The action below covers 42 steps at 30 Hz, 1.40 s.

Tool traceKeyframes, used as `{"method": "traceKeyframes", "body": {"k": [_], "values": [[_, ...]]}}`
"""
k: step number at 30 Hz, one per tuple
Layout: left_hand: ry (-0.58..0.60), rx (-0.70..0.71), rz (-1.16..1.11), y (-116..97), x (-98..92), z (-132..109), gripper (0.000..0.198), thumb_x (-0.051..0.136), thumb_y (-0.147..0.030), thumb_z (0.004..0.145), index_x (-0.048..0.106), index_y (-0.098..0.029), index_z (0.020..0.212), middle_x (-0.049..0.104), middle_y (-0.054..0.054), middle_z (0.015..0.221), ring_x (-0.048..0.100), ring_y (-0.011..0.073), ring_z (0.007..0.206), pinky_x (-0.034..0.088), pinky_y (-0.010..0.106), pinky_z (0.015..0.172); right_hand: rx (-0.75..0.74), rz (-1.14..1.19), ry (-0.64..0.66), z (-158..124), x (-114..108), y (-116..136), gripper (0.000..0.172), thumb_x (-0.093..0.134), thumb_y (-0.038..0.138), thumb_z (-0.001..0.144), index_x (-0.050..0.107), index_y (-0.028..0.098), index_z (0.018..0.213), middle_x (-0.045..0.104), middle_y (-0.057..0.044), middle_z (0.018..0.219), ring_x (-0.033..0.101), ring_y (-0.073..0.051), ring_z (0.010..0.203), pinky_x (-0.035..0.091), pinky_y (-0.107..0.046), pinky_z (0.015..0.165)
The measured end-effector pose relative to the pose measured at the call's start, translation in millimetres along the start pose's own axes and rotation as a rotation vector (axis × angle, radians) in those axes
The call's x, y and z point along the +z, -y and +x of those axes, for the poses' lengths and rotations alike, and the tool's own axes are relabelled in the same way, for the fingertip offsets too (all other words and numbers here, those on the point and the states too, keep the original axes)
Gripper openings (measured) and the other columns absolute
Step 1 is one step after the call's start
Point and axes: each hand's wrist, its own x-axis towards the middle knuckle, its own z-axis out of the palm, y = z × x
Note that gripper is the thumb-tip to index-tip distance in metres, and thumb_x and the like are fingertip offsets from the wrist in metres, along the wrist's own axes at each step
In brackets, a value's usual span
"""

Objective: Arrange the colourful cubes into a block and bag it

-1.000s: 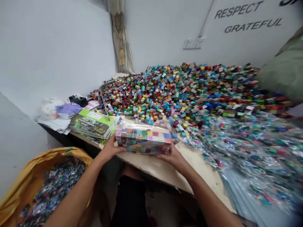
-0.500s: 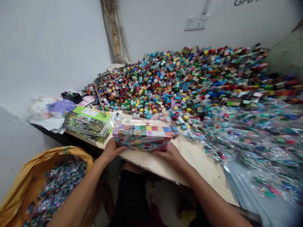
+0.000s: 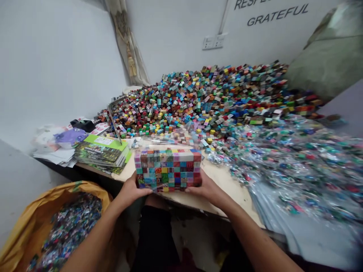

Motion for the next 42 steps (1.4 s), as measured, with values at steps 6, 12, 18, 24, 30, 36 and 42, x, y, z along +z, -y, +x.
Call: {"method": "traceKeyframes", "body": {"k": [6,12,18,24,30,36,42], "values": [[-0.052,-0.247,-0.257,-4.1,26.4,-27.8,0.083,0.078,-0.048,0.058,0.036,-0.016,0.122,0.067,0.014,0.107,0.067,0.0264,0.09,0.054,0.039,0.075,0.076,-0.25,-0.13,-25.4,-15.1,0.6,0.071,0.062,0.05,0.08,0.037,0.021,0.139,0.049,-0.012,0.133,0.05,-0.029,0.117,0.04,-0.045,0.099],[-0.203,-0.085,-0.155,10.2,45.6,-46.5,0.059,0.071,-0.039,0.069,0.044,-0.018,0.118,0.066,0.01,0.11,0.064,0.0225,0.1,0.049,0.036,0.089,-0.024,-0.564,-0.23,-38.5,-11.6,-17.5,0.066,0.061,0.047,0.075,0.046,0.019,0.132,0.056,-0.012,0.122,0.055,-0.029,0.106,0.047,-0.041,0.088],[-0.333,-0.095,-0.011,18.0,54.1,-45.9,0.032,0.063,-0.041,0.077,0.055,-0.019,0.098,0.069,0.004,0.089,0.066,0.018,0.073,0.05,0.026,0.061,-0.028,-0.603,-0.32,-41.7,-4.3,-22.7,0.041,0.047,0.037,0.08,0.056,0.021,0.116,0.066,-0.006,0.096,0.062,-0.024,0.082,0.048,-0.033,0.072],[-0.485,-0.105,-0.004,17.2,64.5,-44.4,0.025,0.06,-0.039,0.078,0.048,-0.02,0.089,0.056,-0.006,0.06,0.052,0.0102,0.046,0.04,0.02,0.048,0.023,-0.591,-0.417,-39.2,2.8,-20.3,0.023,0.045,0.045,0.08,0.051,0.022,0.083,0.061,-0.002,0.069,0.058,-0.02,0.062,0.041,-0.028,0.057],[-0.523,-0.086,0.075,24.9,71.4,-39.6,0.023,0.054,-0.039,0.081,0.041,-0.022,0.073,0.047,-0.007,0.056,0.051,0.0105,0.05,0.036,0.018,0.047,0.084,-0.78,-0.465,-28.0,10.8,-24.1,0.017,0.042,0.039,0.075,0.042,0.023,0.07,0.05,0.001,0.055,0.048,-0.019,0.051,0.029,-0.026,0.048],[-0.456,-0.076,0.006,25.3,57.7,-49.1,0.026,0.049,-0.045,0.085,0.046,-0.021,0.074,0.052,-0.005,0.057,0.049,0.0107,0.048,0.039,0.02,0.05,-0.094,-0.739,-0.483,-41.6,6.1,-14.0,0.022,0.045,0.043,0.083,0.052,0.022,0.083,0.06,-0.004,0.073,0.057,-0.023,0.065,0.042,-0.032,0.058],[-0.48,0.018,0.297,19.2,53.3,-57.7,0.021,0.045,-0.037,0.089,0.052,-0.02,0.08,0.055,-0.002,0.068,0.053,0.0128,0.062,0.039,0.022,0.063,-0.641,-0.742,-0.11,-53.7,73.2,13.4,0.038,0.043,0.014,0.089,0.051,0.026,0.125,0.061,-0.007,0.114,0.055,-0.023,0.104,0.047,-0.037,0.088]]}}
